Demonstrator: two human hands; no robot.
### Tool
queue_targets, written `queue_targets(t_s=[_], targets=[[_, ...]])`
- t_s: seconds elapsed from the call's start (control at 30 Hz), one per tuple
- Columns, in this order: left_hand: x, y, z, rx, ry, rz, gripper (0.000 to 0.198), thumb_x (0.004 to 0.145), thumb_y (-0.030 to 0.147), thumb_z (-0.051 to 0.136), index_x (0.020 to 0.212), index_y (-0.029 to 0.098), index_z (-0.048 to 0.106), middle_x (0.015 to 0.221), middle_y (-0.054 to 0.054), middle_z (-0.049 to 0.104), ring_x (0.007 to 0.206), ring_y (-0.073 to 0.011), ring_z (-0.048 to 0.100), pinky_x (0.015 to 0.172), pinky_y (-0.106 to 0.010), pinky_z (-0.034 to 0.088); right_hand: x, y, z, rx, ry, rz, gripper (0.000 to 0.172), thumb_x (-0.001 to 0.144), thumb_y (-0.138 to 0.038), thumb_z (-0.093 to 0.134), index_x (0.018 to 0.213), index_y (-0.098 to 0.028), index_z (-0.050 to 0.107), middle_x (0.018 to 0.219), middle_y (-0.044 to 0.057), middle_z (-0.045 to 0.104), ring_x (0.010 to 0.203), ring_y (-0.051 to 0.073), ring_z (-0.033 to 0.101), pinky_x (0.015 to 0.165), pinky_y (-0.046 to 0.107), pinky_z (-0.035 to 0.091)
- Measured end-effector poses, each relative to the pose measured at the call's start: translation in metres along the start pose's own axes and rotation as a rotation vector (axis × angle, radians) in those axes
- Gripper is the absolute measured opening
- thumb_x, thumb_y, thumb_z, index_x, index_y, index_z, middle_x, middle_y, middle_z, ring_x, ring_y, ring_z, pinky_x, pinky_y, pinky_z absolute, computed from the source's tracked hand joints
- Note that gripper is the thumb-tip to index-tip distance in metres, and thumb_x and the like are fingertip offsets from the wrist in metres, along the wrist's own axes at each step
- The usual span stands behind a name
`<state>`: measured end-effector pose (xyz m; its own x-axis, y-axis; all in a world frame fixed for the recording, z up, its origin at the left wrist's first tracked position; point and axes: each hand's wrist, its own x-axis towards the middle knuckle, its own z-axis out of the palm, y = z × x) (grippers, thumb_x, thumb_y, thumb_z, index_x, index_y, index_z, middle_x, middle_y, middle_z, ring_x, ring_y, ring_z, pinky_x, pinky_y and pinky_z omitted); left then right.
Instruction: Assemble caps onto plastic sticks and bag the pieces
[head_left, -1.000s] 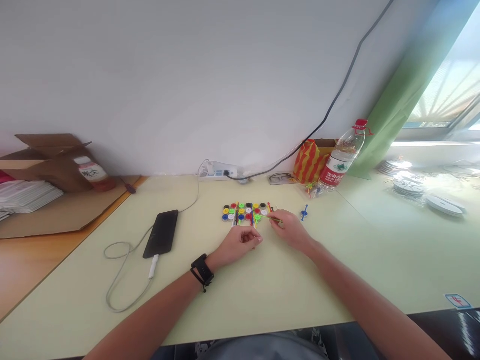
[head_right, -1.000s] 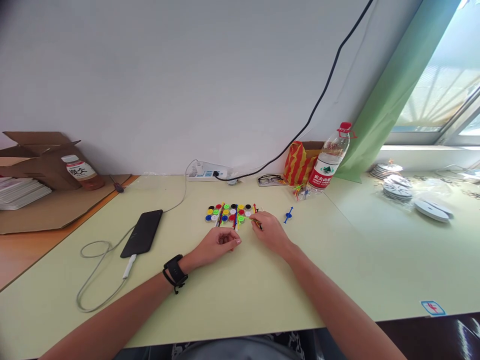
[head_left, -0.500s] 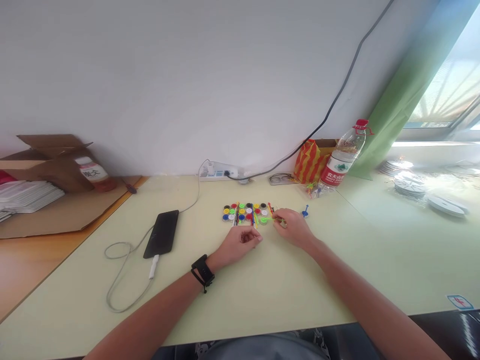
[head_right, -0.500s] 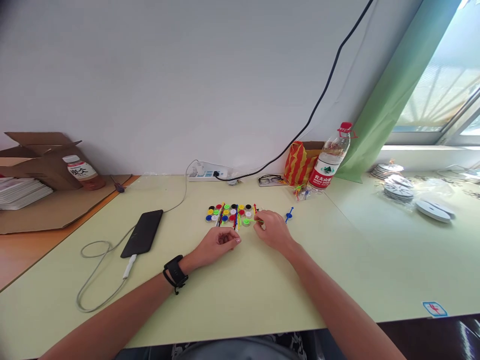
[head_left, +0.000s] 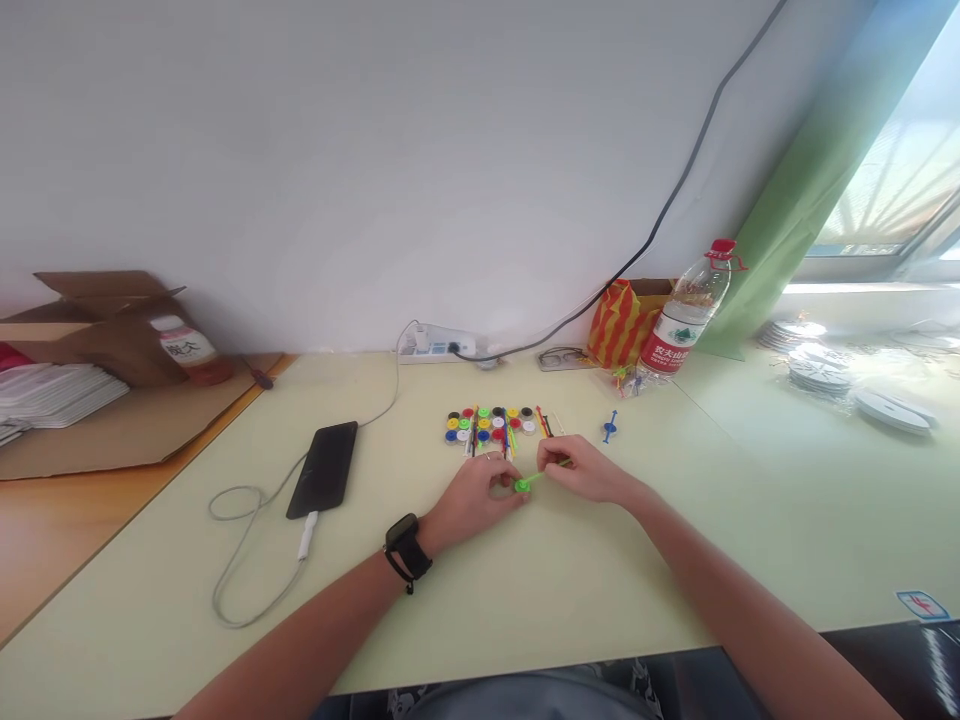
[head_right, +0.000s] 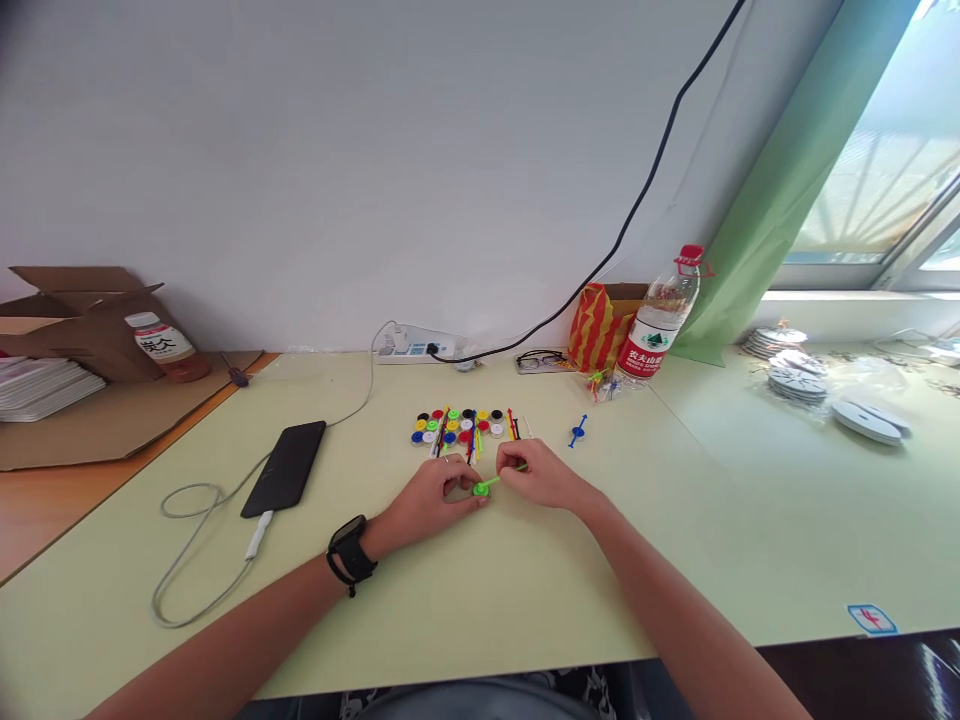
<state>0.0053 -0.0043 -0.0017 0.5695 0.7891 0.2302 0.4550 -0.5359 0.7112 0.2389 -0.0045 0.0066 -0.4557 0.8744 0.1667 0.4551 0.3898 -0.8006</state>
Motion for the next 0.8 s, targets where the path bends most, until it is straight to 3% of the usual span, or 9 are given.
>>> queue_targets(t_s=[0.13, 0.27, 0.4, 0.53, 0.67, 0.8], targets=[[-0.001, -0.002, 0.0, -0.088, -0.001, -0.048, 0.023, 0.083, 0.04, 0.075, 0.094, 0.02, 0.072, 0.077, -0.001, 0.062, 0.066, -0.0144, 0.053, 0.058, -0.026, 0.039, 0.0, -0.004, -0.003, 0.058, -0.088, 0.042, 0.016, 0.081, -0.014, 0.047, 0.072, -0.021, 0.059, 0.07, -0.001, 0.056, 0.065, 0.014, 0.047, 0.057, 0.025, 0.035], [0.0, -0.005, 0.001, -0.328, -0.002, -0.118, 0.026, 0.084, 0.039, 0.076, 0.095, 0.019, 0.065, 0.073, 0.002, 0.061, 0.063, -0.012, 0.054, 0.057, -0.023, 0.042, -0.001, -0.009, -0.003, 0.147, -0.137, 0.041, 0.017, 0.091, -0.023, 0.05, 0.079, -0.021, 0.061, 0.075, -0.001, 0.056, 0.069, 0.015, 0.049, 0.062, 0.026, 0.038], [0.003, -0.009, 0.002, -0.485, 0.051, -0.115, 0.032, 0.085, 0.039, 0.077, 0.106, 0.018, 0.066, 0.083, -0.001, 0.067, 0.071, -0.0126, 0.061, 0.067, -0.025, 0.052, -0.001, -0.009, 0.005, 0.215, -0.054, 0.023, 0.024, 0.101, -0.036, 0.047, 0.101, -0.022, 0.066, 0.075, -0.002, 0.05, 0.067, 0.015, 0.045, 0.063, 0.027, 0.037], [0.006, -0.012, 0.002, -0.562, 0.063, -0.143, 0.033, 0.084, 0.039, 0.079, 0.105, 0.015, 0.071, 0.093, -0.008, 0.075, 0.084, -0.0191, 0.071, 0.081, -0.033, 0.058, -0.003, -0.013, 0.012, 0.384, -0.038, -0.022, 0.026, 0.104, -0.041, 0.046, 0.124, -0.025, 0.051, 0.087, 0.001, 0.056, 0.074, 0.016, 0.05, 0.068, 0.029, 0.041], [0.006, -0.01, 0.001, -0.622, 0.035, -0.125, 0.037, 0.083, 0.038, 0.081, 0.11, 0.015, 0.071, 0.093, -0.01, 0.078, 0.088, -0.0228, 0.074, 0.086, -0.038, 0.059, -0.006, -0.022, 0.015, 0.454, -0.127, -0.016, 0.02, 0.104, -0.041, 0.05, 0.116, -0.027, 0.043, 0.09, 0.002, 0.061, 0.078, 0.016, 0.053, 0.066, 0.028, 0.039], [0.003, -0.003, -0.001, -0.6, -0.013, -0.069, 0.034, 0.087, 0.038, 0.076, 0.113, 0.016, 0.074, 0.097, -0.01, 0.078, 0.091, -0.0225, 0.074, 0.092, -0.038, 0.058, -0.007, -0.026, 0.016, 0.432, -0.132, -0.008, 0.019, 0.102, -0.041, 0.052, 0.108, -0.027, 0.04, 0.087, 0.001, 0.063, 0.081, 0.017, 0.057, 0.068, 0.028, 0.04]])
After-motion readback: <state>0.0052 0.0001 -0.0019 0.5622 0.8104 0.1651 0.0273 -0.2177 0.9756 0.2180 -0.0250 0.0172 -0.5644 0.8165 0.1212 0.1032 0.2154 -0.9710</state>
